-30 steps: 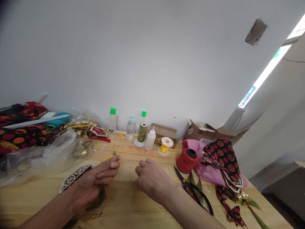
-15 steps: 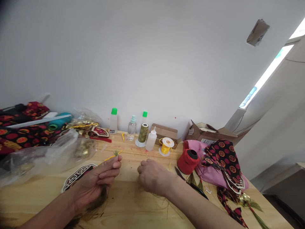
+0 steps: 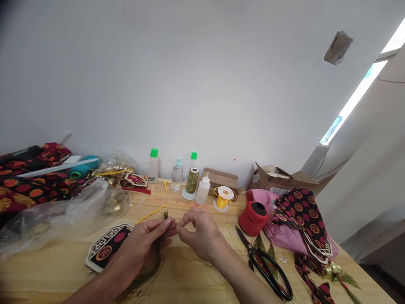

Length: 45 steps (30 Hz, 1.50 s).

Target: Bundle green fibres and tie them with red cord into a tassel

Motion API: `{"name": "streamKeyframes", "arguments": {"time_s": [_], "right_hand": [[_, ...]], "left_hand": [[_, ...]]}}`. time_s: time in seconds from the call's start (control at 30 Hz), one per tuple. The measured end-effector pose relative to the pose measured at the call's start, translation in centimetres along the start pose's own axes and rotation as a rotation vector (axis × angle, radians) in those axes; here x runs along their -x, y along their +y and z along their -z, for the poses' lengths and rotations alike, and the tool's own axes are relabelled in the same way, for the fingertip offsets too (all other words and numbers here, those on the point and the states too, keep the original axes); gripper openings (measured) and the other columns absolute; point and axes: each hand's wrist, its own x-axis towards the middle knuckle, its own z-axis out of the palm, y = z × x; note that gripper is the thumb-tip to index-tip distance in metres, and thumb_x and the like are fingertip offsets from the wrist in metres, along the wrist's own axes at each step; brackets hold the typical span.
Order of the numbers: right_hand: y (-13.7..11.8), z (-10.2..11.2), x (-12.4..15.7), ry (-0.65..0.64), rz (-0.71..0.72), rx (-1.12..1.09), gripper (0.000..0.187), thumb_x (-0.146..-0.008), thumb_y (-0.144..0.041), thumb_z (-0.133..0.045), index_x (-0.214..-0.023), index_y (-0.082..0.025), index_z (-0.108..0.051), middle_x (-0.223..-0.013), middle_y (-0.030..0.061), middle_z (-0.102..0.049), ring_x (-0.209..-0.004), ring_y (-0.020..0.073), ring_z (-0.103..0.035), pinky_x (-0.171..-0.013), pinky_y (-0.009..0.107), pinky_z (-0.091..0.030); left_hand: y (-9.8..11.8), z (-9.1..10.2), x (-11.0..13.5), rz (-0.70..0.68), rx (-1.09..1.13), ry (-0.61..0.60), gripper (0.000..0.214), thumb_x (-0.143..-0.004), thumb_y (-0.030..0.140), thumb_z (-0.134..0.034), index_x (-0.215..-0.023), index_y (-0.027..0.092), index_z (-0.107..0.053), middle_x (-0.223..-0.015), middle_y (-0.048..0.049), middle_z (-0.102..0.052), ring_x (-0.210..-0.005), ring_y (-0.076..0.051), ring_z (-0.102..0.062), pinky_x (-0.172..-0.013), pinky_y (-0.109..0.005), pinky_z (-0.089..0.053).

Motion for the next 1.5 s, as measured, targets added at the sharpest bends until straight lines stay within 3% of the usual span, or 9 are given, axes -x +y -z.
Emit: {"name": "streamKeyframes", "arguments": {"time_s": [0.2,0.4,0.6,0.83,1.13,1.27,1.37,1.43,1.5], "right_hand": [[-0.1,-1.5,-0.6,0.089,-0.108,-0.061,0.013,-0.07,-0.017,-0.05,-0.06,-0.016,-0.058,-0.062,-0.0019,-0.053,-0.059,0.0098,-0.046,-0.054,0.02,-0.036],[-0.6,-2.0,-0.6,0.136,-0.128,0.011,0.013,-0.072,-0.02,-0.051,-0.062,-0.018,-0.059,-0.069,-0.0006,-0.056,-0.067,0.0121,-0.051,-0.061,0.023,-0.038],[-1.7,-2.2,-0.7,0.175,-0.103,0.158,0.012,-0.07,-0.017,-0.052,-0.059,-0.018,-0.057,-0.072,0.0012,-0.057,-0.071,0.015,-0.052,-0.063,0.025,-0.039],[-1.8,-2.9,-0.8,0.239,-0.03,0.221,0.011,-0.072,-0.016,-0.052,-0.064,-0.018,-0.059,-0.072,0.0016,-0.054,-0.073,0.0159,-0.049,-0.063,0.026,-0.037],[-2.1,-3.2,0.5,0.219,0.056,0.005,0.022,-0.077,-0.011,-0.043,-0.071,-0.02,-0.062,-0.078,0.0026,-0.05,-0.074,0.0148,-0.047,-0.066,0.027,-0.038],[-1.7,-3.1,0.7,0.2,0.003,-0.191,0.02,-0.077,-0.016,-0.046,-0.073,-0.021,-0.064,-0.075,0.0017,-0.051,-0.073,0.014,-0.048,-0.063,0.025,-0.038],[-1.2,-2.8,0.5,0.286,-0.075,-0.313,0.016,-0.074,-0.021,-0.05,-0.069,-0.018,-0.065,-0.066,0.001,-0.052,-0.063,0.0132,-0.046,-0.056,0.024,-0.037],[-0.9,-2.5,0.2,0.382,-0.121,-0.333,0.014,-0.072,-0.024,-0.053,-0.069,-0.016,-0.065,-0.064,0.0006,-0.052,-0.056,0.0117,-0.042,-0.053,0.024,-0.037],[-0.8,-2.1,0.0,0.398,-0.133,-0.314,0.014,-0.07,-0.025,-0.056,-0.073,-0.015,-0.065,-0.067,0.001,-0.053,-0.053,0.0104,-0.04,-0.05,0.024,-0.035]], "left_hand": [[-0.1,-0.1,0.0,-0.008,0.025,-0.001,0.021,-0.06,0.031,-0.066,-0.074,0.015,-0.069,-0.075,-0.0076,-0.068,-0.077,-0.017,-0.06,-0.067,-0.025,-0.044],[-0.2,-0.4,0.0,-0.046,0.018,-0.004,0.022,-0.058,0.032,-0.068,-0.071,0.014,-0.07,-0.065,-0.0058,-0.066,-0.069,-0.017,-0.059,-0.066,-0.027,-0.045],[-0.3,-0.3,0.0,-0.092,0.029,0.008,0.022,-0.058,0.033,-0.067,-0.069,0.014,-0.07,-0.057,-0.0022,-0.061,-0.059,-0.014,-0.055,-0.064,-0.027,-0.046],[-1.1,0.3,-0.3,-0.073,0.151,-0.109,0.028,-0.065,0.036,-0.061,-0.08,0.014,-0.068,-0.07,-0.0061,-0.066,-0.068,-0.015,-0.056,-0.067,-0.027,-0.045],[-0.5,0.5,0.0,-0.099,0.113,-0.094,0.024,-0.068,0.032,-0.059,-0.081,0.014,-0.068,-0.072,-0.0052,-0.066,-0.069,-0.014,-0.057,-0.073,-0.027,-0.044],[-0.3,0.5,0.1,-0.104,0.063,-0.08,0.023,-0.068,0.032,-0.06,-0.081,0.015,-0.068,-0.071,-0.0047,-0.066,-0.069,-0.013,-0.057,-0.072,-0.026,-0.044],[-0.2,0.4,0.1,-0.077,0.063,-0.09,0.024,-0.067,0.032,-0.061,-0.081,0.014,-0.068,-0.07,-0.0057,-0.067,-0.07,-0.014,-0.058,-0.074,-0.027,-0.043],[0.0,0.2,0.1,-0.054,0.071,-0.058,0.023,-0.066,0.032,-0.062,-0.079,0.014,-0.069,-0.069,-0.0063,-0.067,-0.072,-0.015,-0.058,-0.076,-0.028,-0.043],[0.2,0.1,0.2,-0.04,0.072,-0.043,0.023,-0.064,0.031,-0.064,-0.077,0.013,-0.069,-0.068,-0.0068,-0.067,-0.072,-0.015,-0.059,-0.077,-0.028,-0.042]]}}
